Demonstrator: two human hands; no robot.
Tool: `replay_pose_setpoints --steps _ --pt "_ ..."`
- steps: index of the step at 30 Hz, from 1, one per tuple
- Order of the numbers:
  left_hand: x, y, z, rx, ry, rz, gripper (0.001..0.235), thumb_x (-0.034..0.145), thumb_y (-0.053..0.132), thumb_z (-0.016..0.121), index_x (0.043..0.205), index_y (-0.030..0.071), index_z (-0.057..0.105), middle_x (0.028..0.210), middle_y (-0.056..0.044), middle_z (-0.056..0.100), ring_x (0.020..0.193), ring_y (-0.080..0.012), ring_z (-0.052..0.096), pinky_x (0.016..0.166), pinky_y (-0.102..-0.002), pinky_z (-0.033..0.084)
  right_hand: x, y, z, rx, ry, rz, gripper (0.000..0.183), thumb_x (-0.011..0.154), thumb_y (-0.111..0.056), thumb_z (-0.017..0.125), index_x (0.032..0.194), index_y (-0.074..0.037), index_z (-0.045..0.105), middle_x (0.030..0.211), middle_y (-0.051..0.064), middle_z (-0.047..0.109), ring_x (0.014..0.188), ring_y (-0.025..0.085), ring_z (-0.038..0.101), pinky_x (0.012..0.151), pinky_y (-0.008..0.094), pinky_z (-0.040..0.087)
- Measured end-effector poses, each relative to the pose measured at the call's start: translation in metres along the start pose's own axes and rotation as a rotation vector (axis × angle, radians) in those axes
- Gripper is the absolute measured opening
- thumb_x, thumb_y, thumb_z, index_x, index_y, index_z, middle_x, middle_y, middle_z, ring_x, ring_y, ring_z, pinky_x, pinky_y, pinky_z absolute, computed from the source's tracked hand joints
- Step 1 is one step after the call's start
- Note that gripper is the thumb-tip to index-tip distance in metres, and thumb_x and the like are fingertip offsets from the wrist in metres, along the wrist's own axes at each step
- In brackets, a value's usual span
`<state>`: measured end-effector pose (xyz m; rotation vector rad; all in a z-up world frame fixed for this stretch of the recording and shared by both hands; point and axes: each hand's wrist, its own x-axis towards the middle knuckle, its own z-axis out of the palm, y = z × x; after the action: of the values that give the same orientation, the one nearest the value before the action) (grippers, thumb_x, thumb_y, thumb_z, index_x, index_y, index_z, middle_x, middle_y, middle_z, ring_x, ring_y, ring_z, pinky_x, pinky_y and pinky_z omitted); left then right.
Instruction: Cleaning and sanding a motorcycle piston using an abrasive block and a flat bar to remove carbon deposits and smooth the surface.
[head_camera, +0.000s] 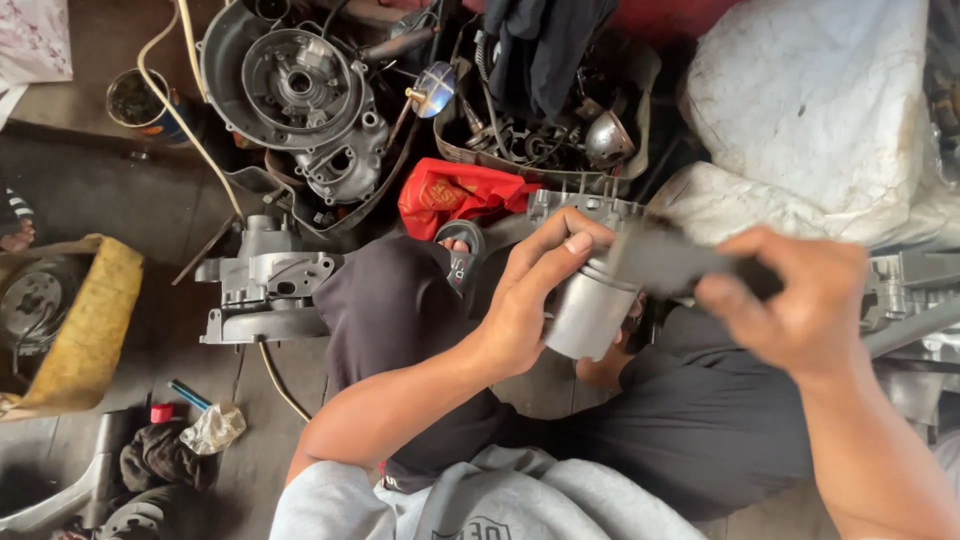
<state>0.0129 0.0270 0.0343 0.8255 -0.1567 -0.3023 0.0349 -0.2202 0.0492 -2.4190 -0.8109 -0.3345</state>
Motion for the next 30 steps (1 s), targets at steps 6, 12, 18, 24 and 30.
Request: replay_pose_setpoints --steps 6,12,18,24,30 --pt "-0.008 0.010 0.004 0.431 -0.063 0.200 0.051 0.089 0.044 0.069 0.123 0.011 0.047 0.108 -0.005 0.061 0.093 -0.0130 0.060 0.086 -0.029 0.050 0.009 -0.015 -0.006 0.221 0.017 0.209 0.058 0.098 -0.057 0.041 0.068 -0.009 0.055 0.047 -0.005 0.043 0.036 0.007 0.033 0.039 0.025 0.021" --pt "-0.006 0.023 0.009 0.712 -0.051 0.127 0.063 0.074 0.027 0.079 0.125 0.013 0.044 0.106 -0.005 0.069 0.088 -0.0146 0.067 0.081 -0.029 0.054 0.007 -0.012 0.004 0.358 -0.055 0.083 0.047 0.101 -0.052 0.043 0.090 -0.010 0.063 0.053 -0.007 0.048 0.042 0.007 0.039 0.044 0.025 0.030" --pt "-0.009 0.016 0.005 0.906 -0.046 0.069 0.078 0.068 0.023 0.083 0.128 0.015 0.034 0.109 -0.005 0.072 0.083 -0.0213 0.071 0.077 -0.034 0.053 0.016 -0.023 0.004 0.235 -0.086 0.025 0.048 0.097 -0.048 0.048 0.074 -0.008 0.061 0.054 -0.001 0.051 0.041 0.013 0.040 0.042 0.027 0.029" --pt "-0.010 0.015 0.002 0.883 -0.115 0.137 0.074 0.078 0.026 0.080 0.135 0.010 0.036 0.115 -0.008 0.068 0.098 -0.0199 0.073 0.082 -0.031 0.055 0.018 -0.023 0.003 0.233 -0.053 -0.075 0.045 0.093 -0.047 0.055 0.074 -0.006 0.063 0.056 0.001 0.053 0.042 0.014 0.043 0.042 0.028 0.031" --pt "-0.009 0.014 0.004 0.875 -0.077 0.119 0.075 0.071 0.023 0.080 0.132 0.015 0.038 0.111 -0.007 0.070 0.097 -0.0217 0.070 0.086 -0.034 0.055 0.012 -0.002 0.005 0.148 0.028 -0.158 0.047 0.092 -0.047 0.055 0.067 -0.008 0.067 0.053 0.000 0.059 0.041 0.011 0.053 0.035 0.024 0.036"
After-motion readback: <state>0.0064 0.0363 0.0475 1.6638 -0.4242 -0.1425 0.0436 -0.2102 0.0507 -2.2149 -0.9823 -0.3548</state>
